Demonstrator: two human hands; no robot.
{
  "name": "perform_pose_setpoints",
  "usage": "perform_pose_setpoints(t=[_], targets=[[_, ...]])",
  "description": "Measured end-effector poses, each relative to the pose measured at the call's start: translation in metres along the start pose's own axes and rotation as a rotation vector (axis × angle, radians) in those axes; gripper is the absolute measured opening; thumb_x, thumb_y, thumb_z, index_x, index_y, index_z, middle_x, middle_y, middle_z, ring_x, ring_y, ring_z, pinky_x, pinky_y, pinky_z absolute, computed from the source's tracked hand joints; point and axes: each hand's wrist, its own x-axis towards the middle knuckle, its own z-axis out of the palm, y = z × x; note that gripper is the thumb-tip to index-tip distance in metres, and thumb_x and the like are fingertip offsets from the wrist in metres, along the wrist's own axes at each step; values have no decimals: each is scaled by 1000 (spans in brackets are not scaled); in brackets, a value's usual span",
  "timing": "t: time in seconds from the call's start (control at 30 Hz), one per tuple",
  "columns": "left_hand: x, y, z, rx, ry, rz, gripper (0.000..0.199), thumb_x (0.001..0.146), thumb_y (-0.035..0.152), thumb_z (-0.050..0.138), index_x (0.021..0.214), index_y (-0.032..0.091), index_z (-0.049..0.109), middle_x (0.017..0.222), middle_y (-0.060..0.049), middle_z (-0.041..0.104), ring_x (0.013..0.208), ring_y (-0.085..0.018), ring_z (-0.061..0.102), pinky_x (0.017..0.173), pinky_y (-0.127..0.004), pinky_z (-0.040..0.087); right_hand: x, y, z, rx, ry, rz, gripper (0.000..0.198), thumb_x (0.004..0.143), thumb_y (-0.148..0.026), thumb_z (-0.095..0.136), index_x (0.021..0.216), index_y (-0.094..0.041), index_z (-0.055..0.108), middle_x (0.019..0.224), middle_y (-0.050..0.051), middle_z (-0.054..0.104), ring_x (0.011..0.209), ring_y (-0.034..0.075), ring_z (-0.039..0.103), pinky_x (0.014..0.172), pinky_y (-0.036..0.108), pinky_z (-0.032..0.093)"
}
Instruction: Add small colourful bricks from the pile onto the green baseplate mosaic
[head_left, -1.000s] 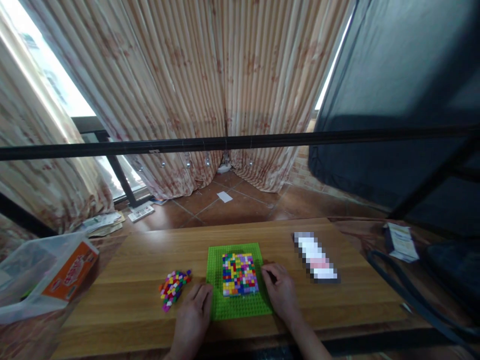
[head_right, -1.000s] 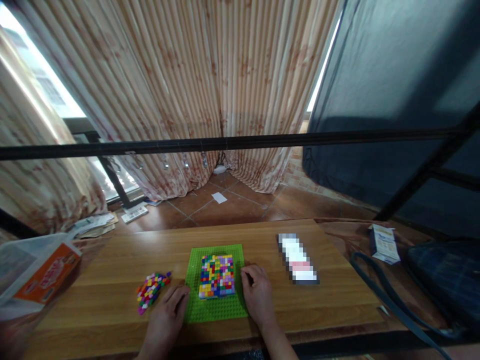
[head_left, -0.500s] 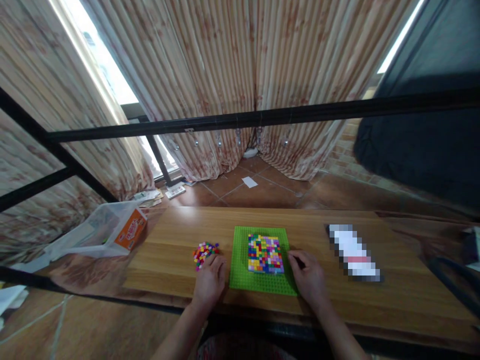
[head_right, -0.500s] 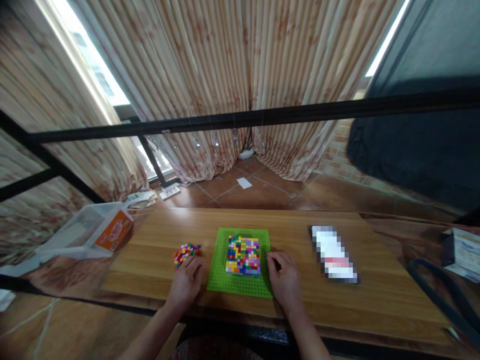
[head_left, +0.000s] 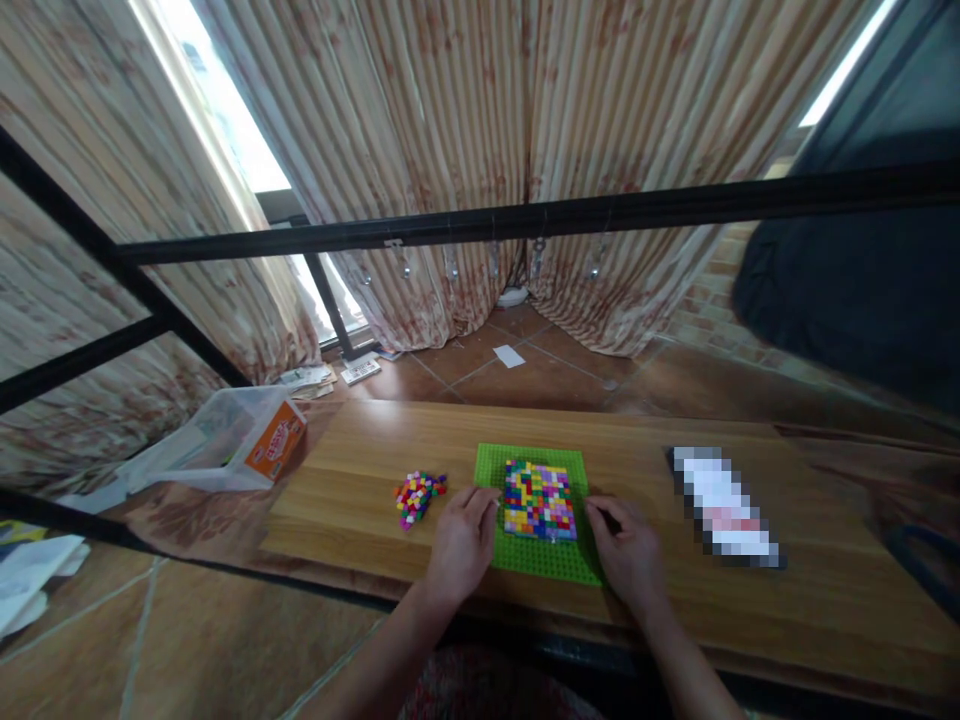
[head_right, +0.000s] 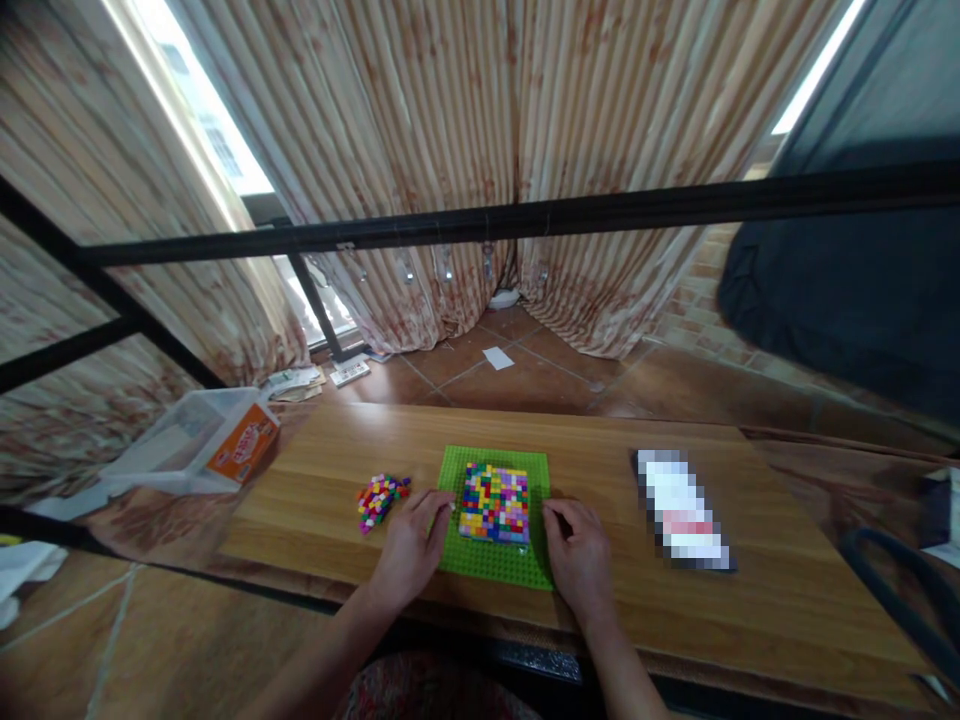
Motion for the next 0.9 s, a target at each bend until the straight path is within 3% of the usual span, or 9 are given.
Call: perform_pose_setpoints(t=[0.27, 0.57, 0.77, 0.9], targets=[[33, -2, 7, -54, 8, -29, 16, 91, 16, 51, 92, 20, 66, 86, -4, 69, 83, -17, 65, 75, -29, 51, 1, -5, -1, -7, -3, 10, 31, 90, -44, 50, 86, -21, 70, 91, 9, 72, 88, 23, 64, 83, 40, 49], [65, -7, 14, 84, -124, 167, 19, 94, 20, 50, 91, 21, 69, 89, -4, 70, 87, -18, 61, 84, -33, 46, 2, -5, -1, -11, -1, 9, 31, 90, -42, 49, 85, -20, 70, 90, 9, 72, 87, 23, 64, 82, 39, 50], [73, -11, 16, 208, -241, 319, 24, 95, 17, 46, 94, 22, 70, 91, -5, 69, 87, -20, 58, 84, -35, 43, 2, -9, -2, -20, 5, 2, 31, 91, -42, 48, 86, -21, 70, 90, 9, 71, 88, 23, 64, 82, 38, 50], [74, -14, 15, 235, -250, 344, 25, 93, 14, 47, 92, 23, 70, 91, -5, 68, 87, -20, 57, 85, -36, 43, 2, -9, -2, -9, -5, 20, 30, 91, -42, 49, 86, -21, 70, 90, 8, 71, 88, 23, 64, 82, 39, 50]])
